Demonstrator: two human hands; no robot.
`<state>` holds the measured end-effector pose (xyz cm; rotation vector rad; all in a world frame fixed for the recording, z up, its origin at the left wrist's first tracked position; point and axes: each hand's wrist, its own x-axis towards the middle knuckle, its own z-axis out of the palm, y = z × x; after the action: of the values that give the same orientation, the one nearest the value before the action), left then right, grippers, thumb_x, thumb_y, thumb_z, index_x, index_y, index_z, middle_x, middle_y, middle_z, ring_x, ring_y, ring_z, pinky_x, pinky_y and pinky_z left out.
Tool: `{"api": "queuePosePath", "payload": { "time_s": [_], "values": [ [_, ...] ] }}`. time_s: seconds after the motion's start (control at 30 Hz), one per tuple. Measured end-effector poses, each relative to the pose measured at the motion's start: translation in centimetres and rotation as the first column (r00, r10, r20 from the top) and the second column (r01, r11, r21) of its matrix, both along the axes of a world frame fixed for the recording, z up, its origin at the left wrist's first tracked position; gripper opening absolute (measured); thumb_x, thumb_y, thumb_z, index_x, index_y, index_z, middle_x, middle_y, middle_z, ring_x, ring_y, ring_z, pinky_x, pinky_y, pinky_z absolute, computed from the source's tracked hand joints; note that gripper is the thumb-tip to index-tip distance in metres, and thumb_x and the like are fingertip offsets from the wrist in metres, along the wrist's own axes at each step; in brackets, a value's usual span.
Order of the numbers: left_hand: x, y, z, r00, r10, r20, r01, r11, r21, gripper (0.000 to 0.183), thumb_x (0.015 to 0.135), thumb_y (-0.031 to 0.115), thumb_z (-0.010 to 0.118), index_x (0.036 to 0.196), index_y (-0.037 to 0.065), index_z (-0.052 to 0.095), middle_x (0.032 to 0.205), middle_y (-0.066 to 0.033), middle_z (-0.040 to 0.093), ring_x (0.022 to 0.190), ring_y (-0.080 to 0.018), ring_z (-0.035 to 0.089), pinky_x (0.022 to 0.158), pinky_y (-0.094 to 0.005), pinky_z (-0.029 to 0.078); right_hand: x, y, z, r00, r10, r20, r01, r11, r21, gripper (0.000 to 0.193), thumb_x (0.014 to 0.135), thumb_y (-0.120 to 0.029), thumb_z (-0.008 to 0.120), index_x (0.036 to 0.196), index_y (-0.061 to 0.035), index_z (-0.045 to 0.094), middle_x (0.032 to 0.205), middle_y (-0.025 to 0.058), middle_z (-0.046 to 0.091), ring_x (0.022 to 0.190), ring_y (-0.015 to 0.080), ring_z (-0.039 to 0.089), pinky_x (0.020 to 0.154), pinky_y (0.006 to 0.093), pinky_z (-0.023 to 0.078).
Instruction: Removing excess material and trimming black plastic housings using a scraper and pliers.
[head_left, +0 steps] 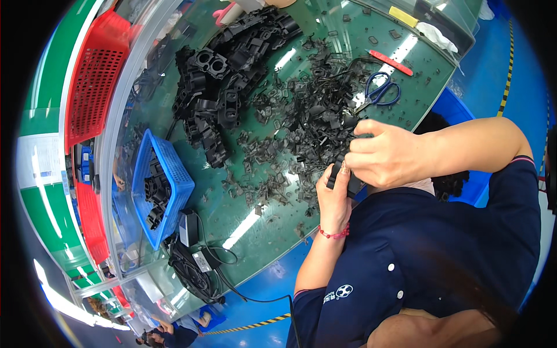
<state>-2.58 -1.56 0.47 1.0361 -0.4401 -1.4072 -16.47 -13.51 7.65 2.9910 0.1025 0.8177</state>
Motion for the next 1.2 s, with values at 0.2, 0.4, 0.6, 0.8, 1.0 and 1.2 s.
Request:
{"api": "queuePosePath", "payload": {
  "time_s": [0.2, 0.4, 0.6, 0.8, 1.0, 1.2],
  "values": [
    [0.0, -0.3, 1.2, 0.999, -0.042, -0.008, 0.042, 0.999, 0.024, 0.035, 0.090, 0.030, 0.057, 0.107, 0.000, 0.055, 0.098, -0.0088, 0.062, 0.084, -0.0169, 0.060, 0.068, -0.0290, 0.049, -0.6, -2.0, 0.6, 0.958, -0.203, 0.201, 0.131, 0.937, 0.324, 0.009, 0.071, -0.012, 0.065, 0.077, -0.0094, 0.058, 0.081, 0.0013, 0.051, 0.077, 0.0176, 0.053, 0.078, 0.0349, 0.037],
    [-0.1, -0.3, 1.7, 0.990, 0.001, -0.144, 0.002, 1.000, 0.021, 0.032, 0.089, 0.031, 0.060, 0.102, 0.002, 0.057, 0.095, -0.0068, 0.061, 0.080, -0.0135, 0.058, 0.070, -0.0289, 0.049, -1.8, -1.7, 0.1, 0.988, -0.152, 0.025, 0.107, 0.793, 0.600, 0.010, 0.075, -0.014, 0.068, 0.079, -0.0102, 0.060, 0.082, 0.0007, 0.053, 0.078, 0.0197, 0.052, 0.078, 0.0338, 0.036],
    [0.2, 0.2, 0.5, 0.988, -0.021, -0.156, 0.018, 1.000, -0.021, 0.038, 0.090, 0.036, 0.055, 0.111, 0.003, 0.052, 0.102, -0.0098, 0.061, 0.091, -0.0216, 0.060, 0.072, -0.0329, 0.050, -2.0, -0.5, 0.7, 0.998, -0.068, 0.011, 0.049, 0.813, 0.580, 0.016, 0.073, -0.017, 0.070, 0.086, -0.0105, 0.065, 0.088, 0.0023, 0.051, 0.083, 0.0197, 0.051, 0.082, 0.0366, 0.036],
    [0.0, 0.2, 0.8, 0.990, -0.006, -0.143, 0.005, 1.000, -0.006, 0.038, 0.089, 0.035, 0.057, 0.110, 0.004, 0.052, 0.099, -0.0079, 0.060, 0.087, -0.0185, 0.060, 0.074, -0.0337, 0.050, -1.7, -0.1, 0.4, 0.999, -0.027, 0.025, 0.013, 0.899, 0.437, 0.018, 0.070, -0.021, 0.073, 0.083, -0.0125, 0.064, 0.089, 0.0012, 0.051, 0.086, 0.0215, 0.050, 0.090, 0.0427, 0.034],
    [0.2, 0.3, 0.3, 0.994, -0.031, -0.107, 0.028, 0.999, -0.034, 0.037, 0.089, 0.034, 0.058, 0.109, 0.003, 0.053, 0.099, -0.0083, 0.061, 0.086, -0.0188, 0.060, 0.073, -0.0329, 0.049, -1.8, -0.7, 0.2, 0.999, 0.047, -0.010, -0.034, 0.834, 0.551, 0.014, 0.073, -0.019, 0.071, 0.076, -0.0118, 0.060, 0.087, 0.0007, 0.052, 0.086, 0.0212, 0.051, 0.090, 0.0428, 0.033],
    [0.5, 0.2, 0.7, 0.999, -0.022, -0.036, 0.020, 0.999, -0.046, 0.035, 0.089, 0.030, 0.059, 0.106, 0.000, 0.057, 0.104, -0.0131, 0.062, 0.089, -0.0196, 0.060, 0.070, -0.0309, 0.050, -2.5, -3.6, -0.2, 0.976, -0.181, -0.121, 0.217, 0.846, 0.487, 0.016, 0.074, -0.012, 0.068, 0.089, -0.0097, 0.063, 0.084, 0.0021, 0.055, 0.088, 0.0192, 0.055, 0.089, 0.0402, 0.034]
  ]
}}
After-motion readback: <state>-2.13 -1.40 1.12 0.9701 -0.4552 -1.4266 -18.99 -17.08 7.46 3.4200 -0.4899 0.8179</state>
